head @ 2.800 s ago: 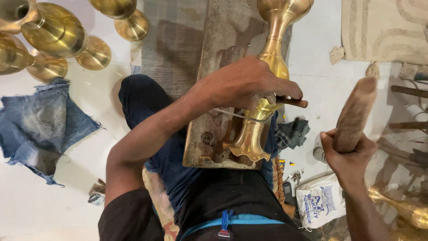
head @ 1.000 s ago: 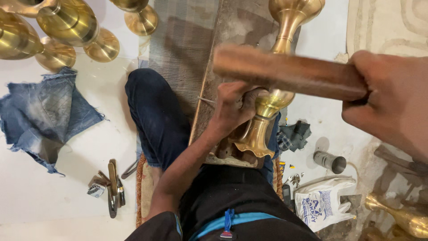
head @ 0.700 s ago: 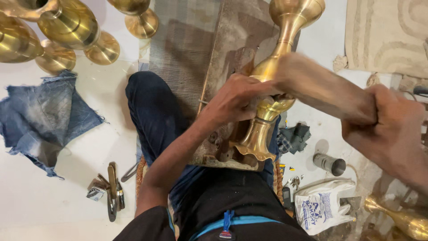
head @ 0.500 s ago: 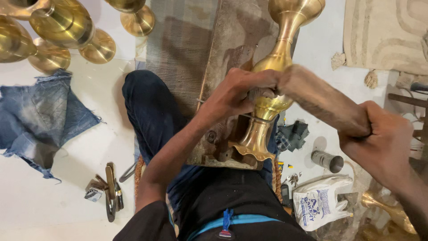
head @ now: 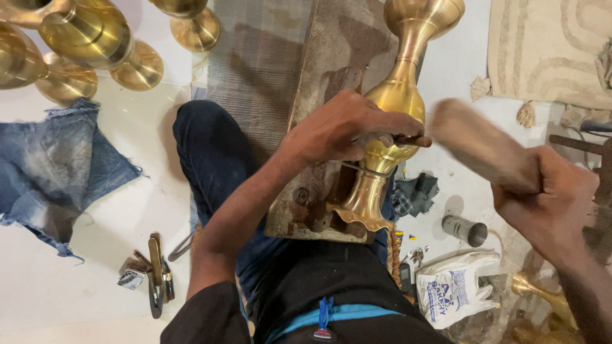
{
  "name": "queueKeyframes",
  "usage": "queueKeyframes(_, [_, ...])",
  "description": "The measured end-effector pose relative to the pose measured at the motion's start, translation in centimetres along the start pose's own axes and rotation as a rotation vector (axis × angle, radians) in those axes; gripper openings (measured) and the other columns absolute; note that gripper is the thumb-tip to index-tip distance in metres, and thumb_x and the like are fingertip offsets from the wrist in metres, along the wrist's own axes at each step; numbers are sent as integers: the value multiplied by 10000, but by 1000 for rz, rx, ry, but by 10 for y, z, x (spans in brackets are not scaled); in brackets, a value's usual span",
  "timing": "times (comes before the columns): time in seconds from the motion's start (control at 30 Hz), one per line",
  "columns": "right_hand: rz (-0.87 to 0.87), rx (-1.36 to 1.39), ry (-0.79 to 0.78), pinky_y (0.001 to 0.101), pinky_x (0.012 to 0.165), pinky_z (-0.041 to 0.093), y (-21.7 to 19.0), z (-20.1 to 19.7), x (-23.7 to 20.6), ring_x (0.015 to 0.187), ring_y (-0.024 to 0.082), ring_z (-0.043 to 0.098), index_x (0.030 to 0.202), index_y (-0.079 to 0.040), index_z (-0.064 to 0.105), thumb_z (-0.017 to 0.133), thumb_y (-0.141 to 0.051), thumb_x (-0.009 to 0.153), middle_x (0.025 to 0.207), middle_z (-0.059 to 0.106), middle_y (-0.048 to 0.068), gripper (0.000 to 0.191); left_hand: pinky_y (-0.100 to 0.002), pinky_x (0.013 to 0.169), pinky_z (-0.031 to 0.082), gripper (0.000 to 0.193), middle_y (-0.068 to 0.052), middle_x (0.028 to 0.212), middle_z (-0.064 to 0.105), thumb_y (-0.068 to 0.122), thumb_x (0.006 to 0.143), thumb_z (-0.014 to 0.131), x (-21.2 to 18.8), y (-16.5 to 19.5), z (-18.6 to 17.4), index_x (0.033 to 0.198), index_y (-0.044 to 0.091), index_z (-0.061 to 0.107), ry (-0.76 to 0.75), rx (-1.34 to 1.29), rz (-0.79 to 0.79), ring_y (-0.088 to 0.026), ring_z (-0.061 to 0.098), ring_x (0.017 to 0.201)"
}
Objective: The person sits on the floor with a brass vase-like vessel resting on a wooden block and hammers it with a wooden mallet, holding a small punch against the metal to shape and smooth its surface. They reposition the vessel and punch repeatedly while working around the body of the brass object.
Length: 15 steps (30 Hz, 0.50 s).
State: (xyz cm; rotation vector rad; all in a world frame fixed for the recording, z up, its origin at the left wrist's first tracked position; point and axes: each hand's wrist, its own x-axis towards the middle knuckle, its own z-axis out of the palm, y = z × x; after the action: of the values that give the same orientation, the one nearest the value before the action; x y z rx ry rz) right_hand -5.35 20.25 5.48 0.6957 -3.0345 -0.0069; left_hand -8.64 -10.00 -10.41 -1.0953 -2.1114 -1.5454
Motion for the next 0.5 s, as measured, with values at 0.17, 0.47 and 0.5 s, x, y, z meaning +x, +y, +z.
queueKeyframes(0.17, [-42,-176,-29,338,592,522,-38,-24,23,636,237,660,902,47,706,789,-50,718,697,670,166,224,-372,746,607,732,-54,894,745,30,723,836,-8,2,7,1401,172,599,65,-21,-90,-218,731,772])
queueKeyframes(0.47, [320,227,-446,385,471,481,-61,-58,60,510,258,607,1063,-28,632,736,-152,925,641,621,154,213,-339,850,662,533,-33,1171,778,-21,804,784,-22,13,22,1296,144,662,309,-121,-139,-197,797,997])
queueKeyframes(0.5, [296,104,-484,365,508,494,-60,-58,62,538,240,616,1048,-27,651,755,-131,877,658,628,147,226,-319,855,673,511,-27,1196,780,-71,835,735,-23,14,27,1294,141,666,349,-110,-156,-188,802,1008])
